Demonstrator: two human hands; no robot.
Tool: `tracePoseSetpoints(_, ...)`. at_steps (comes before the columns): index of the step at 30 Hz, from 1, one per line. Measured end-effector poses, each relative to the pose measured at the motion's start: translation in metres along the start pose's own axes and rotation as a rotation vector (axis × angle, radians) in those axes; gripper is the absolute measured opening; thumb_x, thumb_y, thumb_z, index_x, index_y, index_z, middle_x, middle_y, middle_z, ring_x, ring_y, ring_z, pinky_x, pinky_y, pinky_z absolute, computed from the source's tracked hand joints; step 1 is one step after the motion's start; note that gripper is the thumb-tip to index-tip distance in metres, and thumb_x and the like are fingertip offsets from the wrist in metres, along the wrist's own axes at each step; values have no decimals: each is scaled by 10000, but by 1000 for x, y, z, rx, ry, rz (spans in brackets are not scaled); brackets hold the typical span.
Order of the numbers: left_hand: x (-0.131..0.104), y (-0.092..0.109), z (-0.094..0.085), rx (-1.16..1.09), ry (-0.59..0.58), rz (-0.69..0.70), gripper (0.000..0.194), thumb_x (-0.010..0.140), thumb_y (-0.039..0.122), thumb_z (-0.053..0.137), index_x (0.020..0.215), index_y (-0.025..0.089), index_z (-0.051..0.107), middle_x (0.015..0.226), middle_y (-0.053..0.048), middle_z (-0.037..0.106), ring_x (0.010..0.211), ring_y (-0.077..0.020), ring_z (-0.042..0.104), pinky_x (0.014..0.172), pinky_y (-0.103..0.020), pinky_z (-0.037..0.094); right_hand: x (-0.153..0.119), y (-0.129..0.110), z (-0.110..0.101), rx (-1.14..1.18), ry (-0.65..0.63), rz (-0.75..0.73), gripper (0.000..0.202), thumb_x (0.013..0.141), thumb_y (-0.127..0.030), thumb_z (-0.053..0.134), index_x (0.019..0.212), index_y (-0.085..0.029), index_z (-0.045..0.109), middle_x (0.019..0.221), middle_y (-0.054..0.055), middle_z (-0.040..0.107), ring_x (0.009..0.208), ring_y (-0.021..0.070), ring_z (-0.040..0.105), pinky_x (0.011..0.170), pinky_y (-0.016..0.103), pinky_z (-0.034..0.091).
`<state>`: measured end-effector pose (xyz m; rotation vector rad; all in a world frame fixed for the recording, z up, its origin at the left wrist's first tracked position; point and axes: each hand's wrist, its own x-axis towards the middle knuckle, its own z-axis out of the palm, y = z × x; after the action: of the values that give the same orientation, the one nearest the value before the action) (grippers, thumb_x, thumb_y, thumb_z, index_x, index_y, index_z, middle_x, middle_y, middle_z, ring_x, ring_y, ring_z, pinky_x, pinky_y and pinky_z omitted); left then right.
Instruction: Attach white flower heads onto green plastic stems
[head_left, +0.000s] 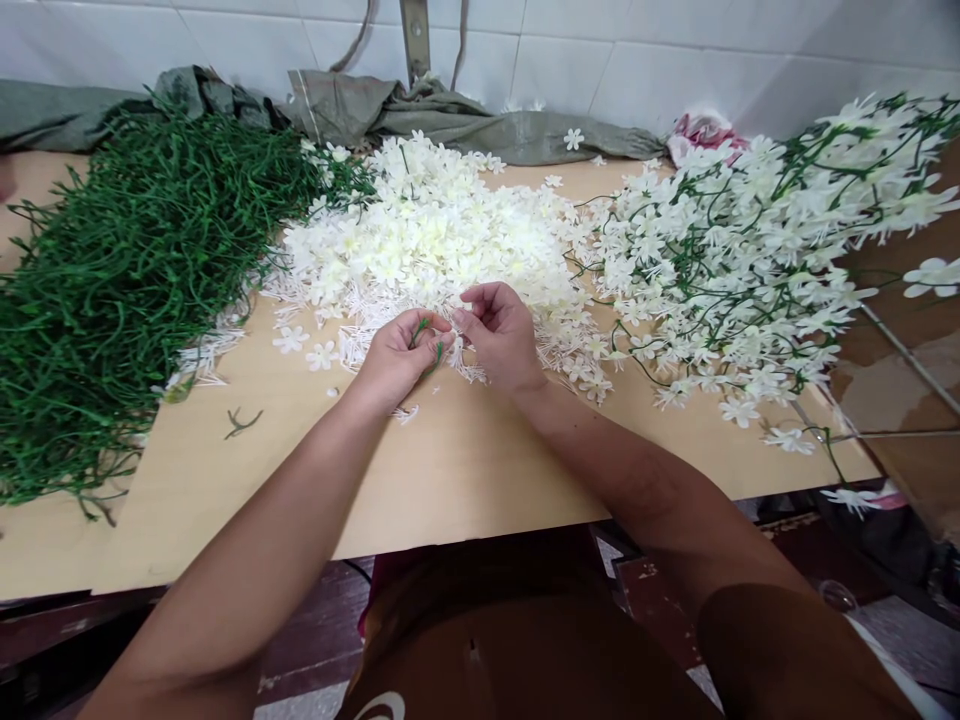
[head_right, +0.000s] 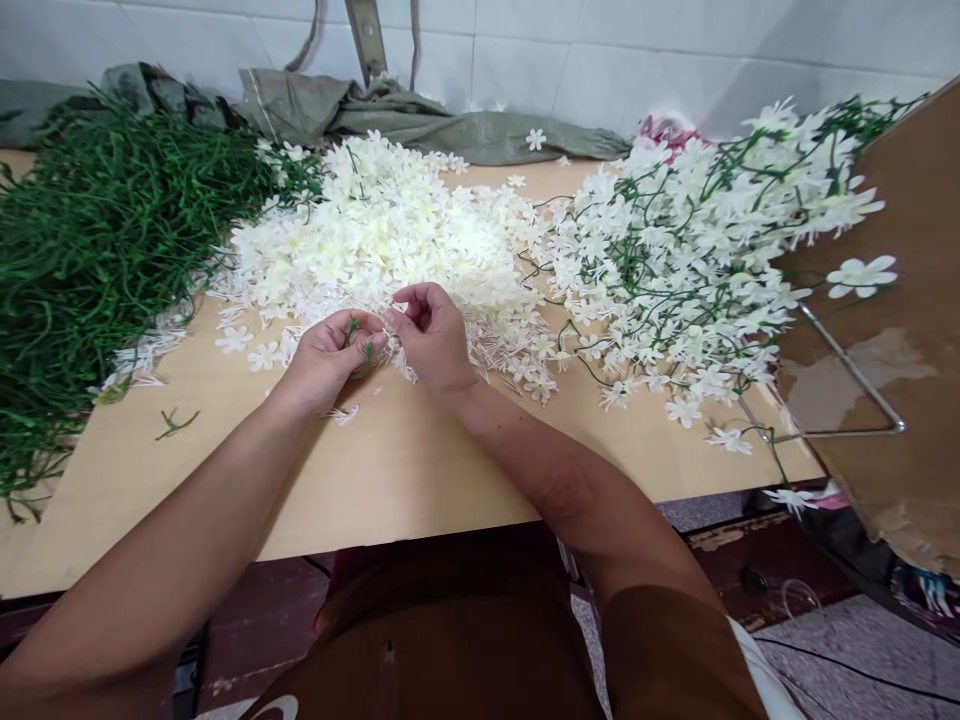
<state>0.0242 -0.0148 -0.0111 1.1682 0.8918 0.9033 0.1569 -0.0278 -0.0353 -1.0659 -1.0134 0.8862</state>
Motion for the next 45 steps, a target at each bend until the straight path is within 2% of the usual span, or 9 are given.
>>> tracePoseSetpoints(6,1,-2,1,-76,69,-38,300,511,216,831,679,160,589,431,94,435,374,-17,262,390,-178,149,-3,-2,6,25,20,36,477,602,-535,814,814,-216,530,639,-88,437,537,51,445,518,240,393)
tracePoseSetpoints(12,2,2,-4,-258,61,-87,330,534,244,838,634,163,534,410,120,352,352,-4,242,377,-159,162,-3,-9,5,59,-78,33,529,632,-638,758,832,-223,498,709,-63,513,587,57,508,582,246,478)
tracePoseSetpoints(17,2,6,-7,-331,52,-104,359,514,212,843,622,167,504,392,126,346,341,3,233,367,-148,162,-7,-14,1,10,-200,1,488,639,-588,790,801,-213,523,684,-65,526,617,59,497,604,236,453)
tracePoseSetpoints(23,1,6,-6,-265,35,-128,310,537,197,823,644,159,534,388,119,360,347,-2,246,375,-146,173,-8,-18,-4,-97,-255,-51,421,770,-598,676,750,-204,527,615,-64,513,555,62,485,547,242,409)
tracePoseSetpoints(29,3,6,-5,-258,91,-109,313,550,209,827,680,159,547,432,115,386,356,-2,250,370,-144,183,-3,-16,-3,14,-249,51,432,701,-582,737,746,-205,532,632,-46,606,591,80,582,631,266,520)
tracePoseSetpoints(33,3,7,-5,-256,71,-122,298,570,189,811,632,155,522,428,108,380,351,2,253,364,-138,186,-1,-14,-2,82,-235,101,438,644,-549,793,757,-196,561,656,-34,633,613,84,604,669,275,543)
tracePoseSetpoints(37,2,8,-7,-284,60,-122,280,587,158,790,625,157,513,410,112,353,346,1,246,372,-137,194,-2,-13,-3,102,-297,116,426,657,-533,787,814,-193,583,691,-27,633,639,90,605,683,285,544)
tracePoseSetpoints(41,2,8,-10,-301,29,-126,276,593,175,796,624,155,522,400,125,294,343,4,213,378,-140,165,-5,-13,-3,-7,-289,41,327,721,-455,753,800,-197,568,695,-36,595,642,86,564,660,274,514)
tracePoseSetpoints(45,2,7,-11,-298,-24,-148,303,568,175,807,590,155,506,415,117,293,350,5,219,383,-154,145,-10,-15,-3,-173,-209,-152,160,809,-325,662,786,-207,557,758,-21,580,712,97,555,674,272,502)
